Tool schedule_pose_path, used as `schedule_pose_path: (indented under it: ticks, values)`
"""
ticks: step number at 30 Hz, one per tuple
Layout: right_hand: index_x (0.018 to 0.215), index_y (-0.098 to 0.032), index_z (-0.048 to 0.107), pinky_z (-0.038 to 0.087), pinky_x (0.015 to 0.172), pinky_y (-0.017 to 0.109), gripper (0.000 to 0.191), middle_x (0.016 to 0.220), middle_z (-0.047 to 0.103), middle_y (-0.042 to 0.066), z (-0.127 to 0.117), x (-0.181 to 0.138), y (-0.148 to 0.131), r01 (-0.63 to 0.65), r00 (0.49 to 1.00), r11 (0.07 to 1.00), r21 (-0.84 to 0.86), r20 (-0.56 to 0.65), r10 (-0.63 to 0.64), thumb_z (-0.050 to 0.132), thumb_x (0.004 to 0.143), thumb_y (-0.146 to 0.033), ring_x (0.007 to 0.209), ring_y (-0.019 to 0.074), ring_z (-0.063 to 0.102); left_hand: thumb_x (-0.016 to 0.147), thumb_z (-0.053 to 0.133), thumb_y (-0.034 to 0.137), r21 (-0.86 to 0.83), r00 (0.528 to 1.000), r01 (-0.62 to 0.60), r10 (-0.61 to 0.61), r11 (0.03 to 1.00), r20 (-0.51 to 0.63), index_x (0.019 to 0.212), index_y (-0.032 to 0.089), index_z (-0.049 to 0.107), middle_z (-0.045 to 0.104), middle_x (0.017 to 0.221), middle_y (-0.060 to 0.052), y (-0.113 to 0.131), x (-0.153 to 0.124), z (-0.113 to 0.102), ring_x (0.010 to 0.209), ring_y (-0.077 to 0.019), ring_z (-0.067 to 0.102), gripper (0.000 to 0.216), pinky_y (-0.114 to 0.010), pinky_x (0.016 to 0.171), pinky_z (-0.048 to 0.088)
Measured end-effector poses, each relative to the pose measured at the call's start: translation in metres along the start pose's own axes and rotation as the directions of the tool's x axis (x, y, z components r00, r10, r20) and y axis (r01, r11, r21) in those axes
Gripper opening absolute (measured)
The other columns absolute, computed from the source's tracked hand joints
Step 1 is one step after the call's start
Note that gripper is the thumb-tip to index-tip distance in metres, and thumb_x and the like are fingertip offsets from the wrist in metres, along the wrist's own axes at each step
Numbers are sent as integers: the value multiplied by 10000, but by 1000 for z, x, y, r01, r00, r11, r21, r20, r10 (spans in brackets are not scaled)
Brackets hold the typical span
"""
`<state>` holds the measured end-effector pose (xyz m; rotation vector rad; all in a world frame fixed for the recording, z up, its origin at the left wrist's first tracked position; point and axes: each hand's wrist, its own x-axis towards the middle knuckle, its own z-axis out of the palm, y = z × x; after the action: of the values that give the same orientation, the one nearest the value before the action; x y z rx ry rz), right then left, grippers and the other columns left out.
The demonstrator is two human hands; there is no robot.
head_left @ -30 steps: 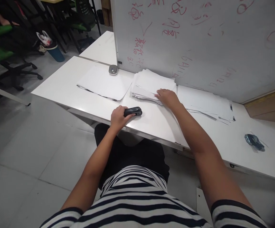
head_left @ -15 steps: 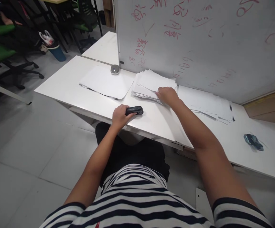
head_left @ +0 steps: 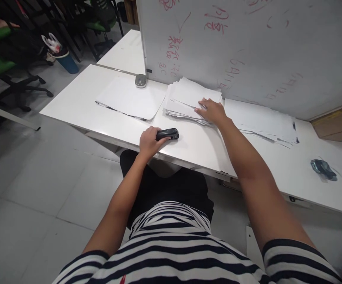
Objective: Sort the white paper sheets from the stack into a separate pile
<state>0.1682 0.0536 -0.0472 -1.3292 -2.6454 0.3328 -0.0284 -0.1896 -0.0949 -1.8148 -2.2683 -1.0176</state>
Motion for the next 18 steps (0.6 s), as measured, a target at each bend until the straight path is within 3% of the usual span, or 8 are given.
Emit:
schedule_pose_path:
  ticks: [4,12,18]
  values:
    - [1323,-265,560,264,1117,514,509,1465,453,38,7,-4,5,-24,999,989,145,-43,31,529,871,-498,1381,304,360,799,631,549,3,1000,15,-15,1000,1,961,195,585,589,831,-46,2,0,0,797,-209,564,392,-323,688,396]
    - [1267,-259,612,355,1070,460,477,1369,561,18,19,4,17,-8,991,973,229,-130,38,611,834,-460,1333,296,437,811,614,551,-11,1000,30,-29,999,12,966,203,578,582,858,-44,2,1,0,814,-202,557,383,-316,691,389]
    - [1200,-272,654,183,1132,532,354,1325,599,26,16,7,13,-32,989,984,175,-135,57,532,872,-329,1287,255,489,804,614,569,-19,1000,28,-28,999,6,968,202,583,588,849,-43,1,0,-1,814,-204,563,403,-316,698,399]
